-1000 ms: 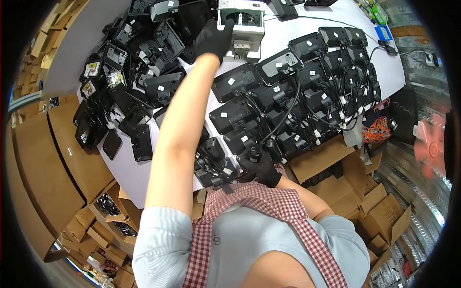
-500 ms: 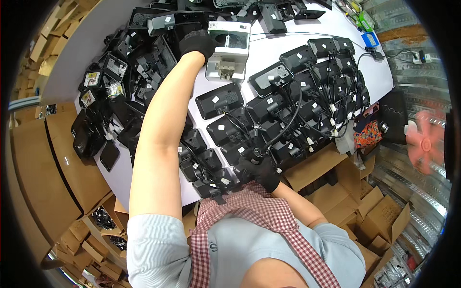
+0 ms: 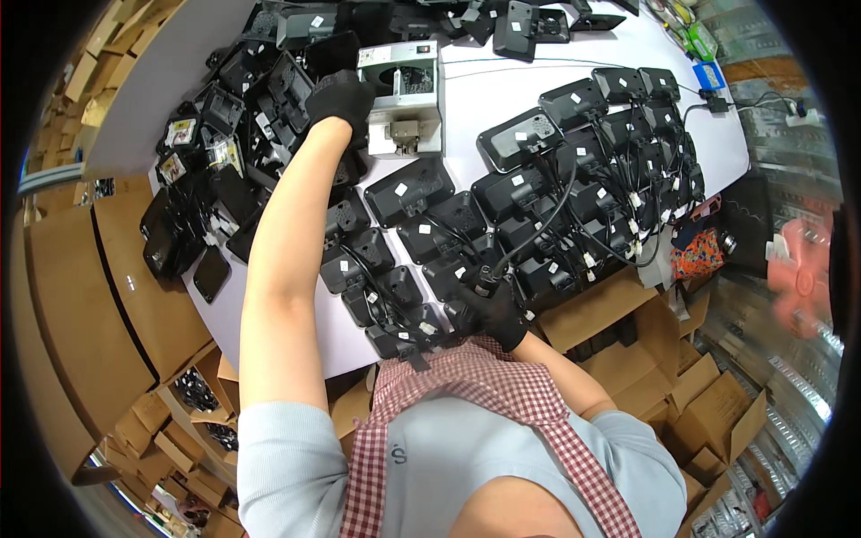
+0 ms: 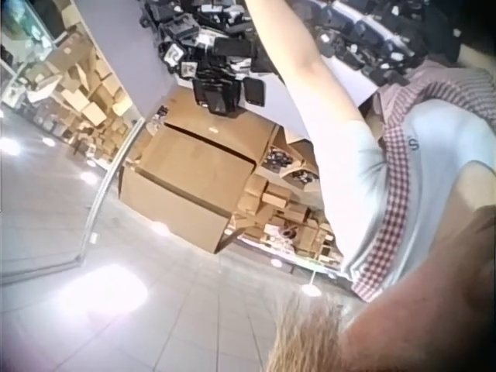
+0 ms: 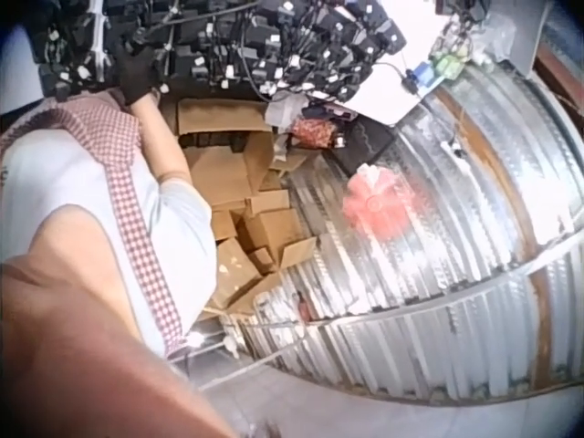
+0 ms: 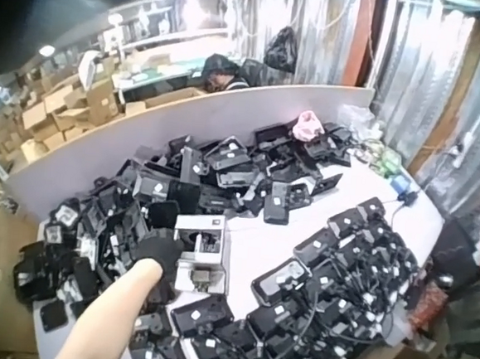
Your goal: The person assembles multiple black electronic components by hand and with a power screwdriver on a workbench.
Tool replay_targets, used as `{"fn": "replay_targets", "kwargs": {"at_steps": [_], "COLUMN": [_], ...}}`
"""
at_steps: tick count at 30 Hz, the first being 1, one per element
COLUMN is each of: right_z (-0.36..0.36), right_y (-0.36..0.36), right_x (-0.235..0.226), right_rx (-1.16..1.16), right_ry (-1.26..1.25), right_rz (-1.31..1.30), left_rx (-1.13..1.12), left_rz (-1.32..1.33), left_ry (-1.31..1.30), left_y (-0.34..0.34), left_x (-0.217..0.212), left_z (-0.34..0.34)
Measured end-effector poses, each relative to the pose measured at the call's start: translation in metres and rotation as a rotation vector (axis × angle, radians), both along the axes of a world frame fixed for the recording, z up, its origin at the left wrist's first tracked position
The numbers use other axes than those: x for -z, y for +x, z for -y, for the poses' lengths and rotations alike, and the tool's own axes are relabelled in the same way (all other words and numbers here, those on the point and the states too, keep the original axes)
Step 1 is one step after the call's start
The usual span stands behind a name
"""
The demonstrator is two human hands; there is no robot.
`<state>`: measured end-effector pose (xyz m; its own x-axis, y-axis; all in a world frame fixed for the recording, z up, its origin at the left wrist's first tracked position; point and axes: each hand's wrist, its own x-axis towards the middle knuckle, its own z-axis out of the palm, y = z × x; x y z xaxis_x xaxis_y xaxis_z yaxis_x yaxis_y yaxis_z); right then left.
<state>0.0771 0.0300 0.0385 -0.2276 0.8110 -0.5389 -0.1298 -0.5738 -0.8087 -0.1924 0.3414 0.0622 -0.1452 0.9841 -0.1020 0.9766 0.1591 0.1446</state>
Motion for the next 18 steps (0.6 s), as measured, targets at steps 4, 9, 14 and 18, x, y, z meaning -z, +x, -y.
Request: {"fn": "replay_targets", "kwargs": {"at_steps": [4, 9, 14, 18], "right_z": [-0.005, -0.016, -0.066, -0.116], "right_y": [0.0, -0.012, -0.013, -0.035], "right_x": [-0.01, -0.024, -0.058, -0.088], "right_rx": [-0.077, -0.118, -0.022, 0.188], "right_ry": [0.039, 0.149, 0.293, 0.325], "right_rz": [0.036, 0.118, -0.108, -0.337], "left_rx": [-0.033, -0.1, 0.001, 0.096], "left_rz": [0.017, 0.096, 0.659, 0.376], "left_ry": [0.088, 0.047, 0.65, 0.565], "left_y": [0.015, -0.004, -0.041, -0.085], "left_x": [-0.015, -0.009, 0.016, 0.054], "left_z": [-0.011, -0.009, 0.111, 0.236]}}
